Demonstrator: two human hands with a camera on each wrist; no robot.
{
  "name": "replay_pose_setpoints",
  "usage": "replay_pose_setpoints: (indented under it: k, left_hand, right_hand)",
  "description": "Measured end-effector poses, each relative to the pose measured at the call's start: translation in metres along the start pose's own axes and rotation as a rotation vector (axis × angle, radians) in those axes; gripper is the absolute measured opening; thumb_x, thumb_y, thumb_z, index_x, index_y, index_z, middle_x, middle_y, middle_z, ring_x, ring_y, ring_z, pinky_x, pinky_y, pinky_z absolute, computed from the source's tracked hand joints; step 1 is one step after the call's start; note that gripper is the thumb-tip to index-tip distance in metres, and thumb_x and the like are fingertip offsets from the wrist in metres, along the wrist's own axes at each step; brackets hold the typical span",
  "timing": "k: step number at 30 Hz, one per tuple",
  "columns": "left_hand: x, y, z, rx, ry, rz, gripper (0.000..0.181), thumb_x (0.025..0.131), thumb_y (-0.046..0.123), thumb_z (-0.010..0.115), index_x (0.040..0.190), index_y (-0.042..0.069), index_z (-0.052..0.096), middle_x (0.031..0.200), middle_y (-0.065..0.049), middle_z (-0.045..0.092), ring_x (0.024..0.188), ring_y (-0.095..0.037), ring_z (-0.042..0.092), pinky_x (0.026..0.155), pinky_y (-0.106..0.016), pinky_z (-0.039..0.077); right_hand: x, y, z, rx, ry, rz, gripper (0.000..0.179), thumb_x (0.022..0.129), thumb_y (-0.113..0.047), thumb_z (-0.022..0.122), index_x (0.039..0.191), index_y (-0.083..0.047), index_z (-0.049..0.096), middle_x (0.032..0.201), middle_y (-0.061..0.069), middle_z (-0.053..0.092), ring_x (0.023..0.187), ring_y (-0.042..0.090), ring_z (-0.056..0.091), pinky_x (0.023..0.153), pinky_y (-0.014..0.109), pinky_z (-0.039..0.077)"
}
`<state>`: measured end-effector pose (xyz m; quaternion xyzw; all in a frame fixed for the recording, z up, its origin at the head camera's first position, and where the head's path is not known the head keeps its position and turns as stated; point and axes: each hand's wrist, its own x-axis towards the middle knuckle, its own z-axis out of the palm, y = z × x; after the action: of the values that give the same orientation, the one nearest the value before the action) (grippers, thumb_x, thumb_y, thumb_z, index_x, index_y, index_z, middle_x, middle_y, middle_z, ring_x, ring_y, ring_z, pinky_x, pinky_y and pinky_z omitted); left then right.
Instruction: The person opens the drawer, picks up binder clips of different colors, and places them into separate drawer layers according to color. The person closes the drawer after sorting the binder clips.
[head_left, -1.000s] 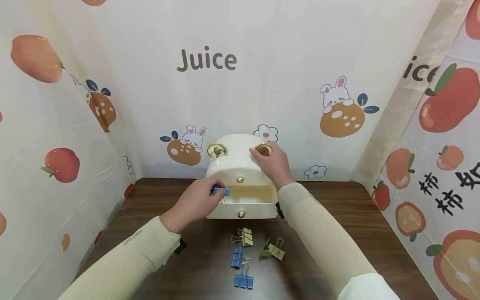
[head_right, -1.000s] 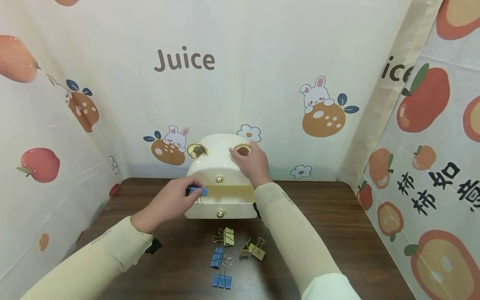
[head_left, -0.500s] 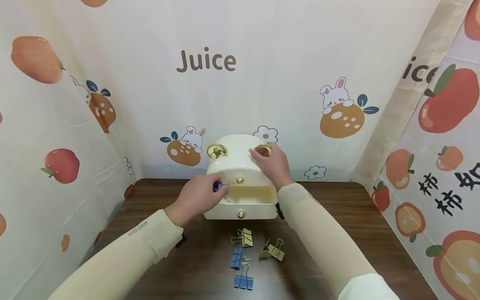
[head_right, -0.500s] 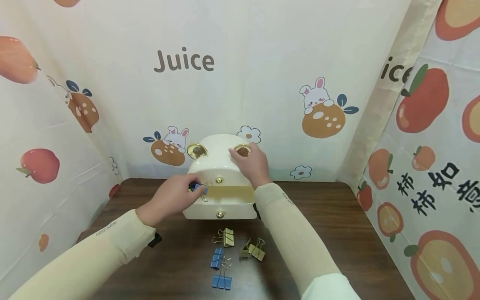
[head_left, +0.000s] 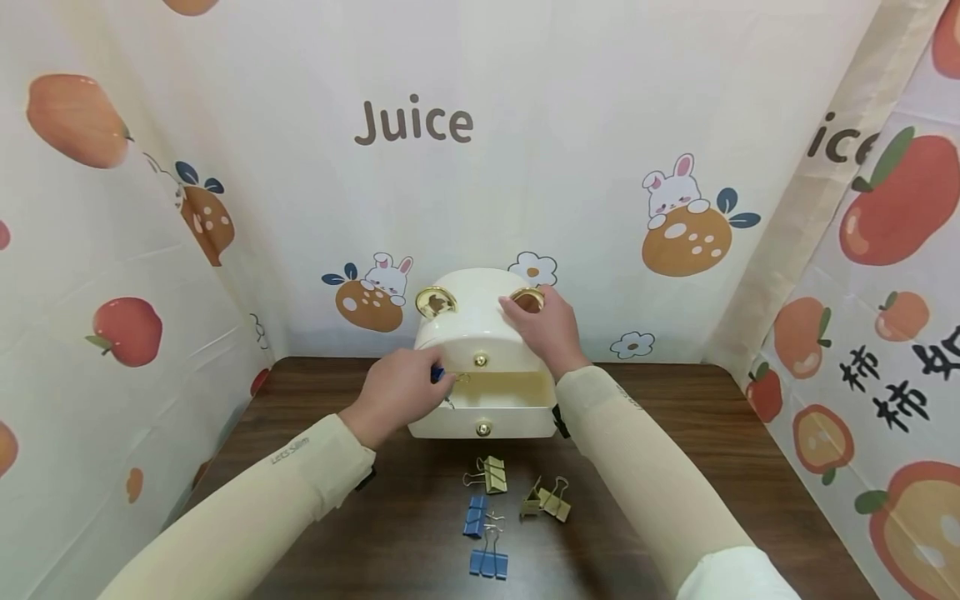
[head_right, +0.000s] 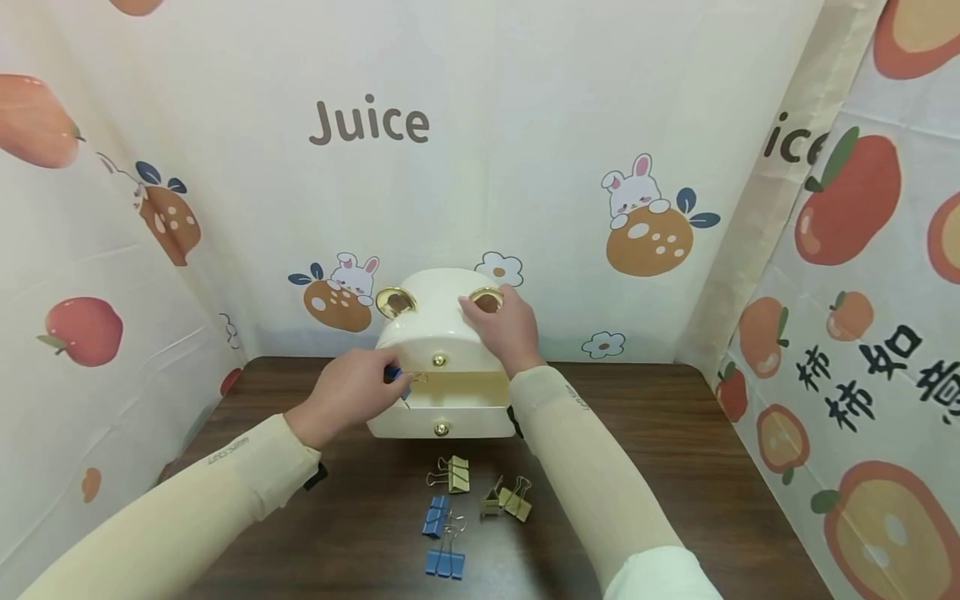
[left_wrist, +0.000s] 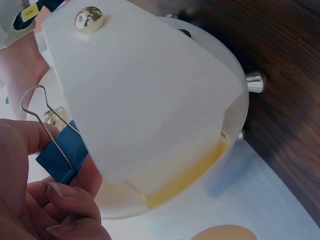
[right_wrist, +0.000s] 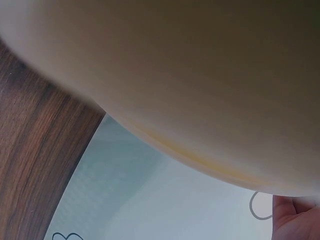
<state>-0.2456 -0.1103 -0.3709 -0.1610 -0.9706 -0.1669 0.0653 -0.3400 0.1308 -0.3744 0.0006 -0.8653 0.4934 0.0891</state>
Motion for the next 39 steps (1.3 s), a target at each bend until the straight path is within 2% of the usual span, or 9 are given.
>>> replay_pose_setpoints:
  k: [7, 17, 26, 30, 39]
  left_hand:
    - [0.004, 0.001, 0.006, 0.059, -0.004, -0.016, 0.031, 0.098, 0.035, 0.066, 0.074, 0.018, 0.053, 0.059, 0.003, 0.052, 0.054, -0.015, 0.052, 0.049, -0.032, 0.041]
    - [0.005, 0.007, 0.012, 0.085, 0.053, -0.09, 0.04, 0.098, 0.042, 0.065, 0.068, 0.018, 0.054, 0.055, 0.002, 0.052, 0.051, -0.017, 0.052, 0.045, -0.035, 0.041]
    - [0.009, 0.004, 0.023, 0.116, -0.026, -0.11, 0.04, 0.096, 0.038, 0.065, 0.063, 0.017, 0.054, 0.053, 0.003, 0.051, 0.051, -0.017, 0.052, 0.047, -0.035, 0.042]
    - [0.01, 0.006, 0.024, 0.138, -0.061, -0.101, 0.04, 0.095, 0.036, 0.067, 0.061, 0.017, 0.056, 0.054, 0.003, 0.052, 0.052, -0.017, 0.052, 0.048, -0.036, 0.043]
    - [0.013, 0.013, 0.021, 0.157, -0.095, -0.096, 0.032, 0.09, 0.027, 0.066, 0.061, 0.015, 0.057, 0.06, 0.001, 0.055, 0.056, -0.019, 0.054, 0.05, -0.04, 0.045]
  right_hand:
    - [0.001, 0.003, 0.0, -0.005, 0.008, 0.001, 0.065, 0.083, -0.072, 0.071, 0.112, -0.015, 0.057, 0.102, 0.005, 0.064, 0.093, 0.025, 0.058, 0.079, 0.04, 0.05]
    - [0.001, 0.006, 0.0, -0.007, 0.009, -0.003, 0.067, 0.082, -0.074, 0.07, 0.111, -0.015, 0.057, 0.1, 0.005, 0.064, 0.092, 0.025, 0.059, 0.076, 0.04, 0.052]
    - [0.001, 0.004, 0.001, -0.01, 0.012, -0.003, 0.065, 0.083, -0.072, 0.071, 0.109, -0.015, 0.056, 0.099, 0.006, 0.063, 0.092, 0.025, 0.059, 0.076, 0.041, 0.051]
    - [0.001, 0.004, 0.001, -0.011, 0.015, -0.006, 0.064, 0.083, -0.072, 0.071, 0.108, -0.015, 0.056, 0.098, 0.006, 0.063, 0.091, 0.025, 0.059, 0.075, 0.041, 0.05]
    - [0.0, 0.003, 0.0, 0.008, 0.01, -0.002, 0.065, 0.082, -0.074, 0.071, 0.109, -0.016, 0.056, 0.099, 0.005, 0.064, 0.089, 0.025, 0.059, 0.074, 0.04, 0.05]
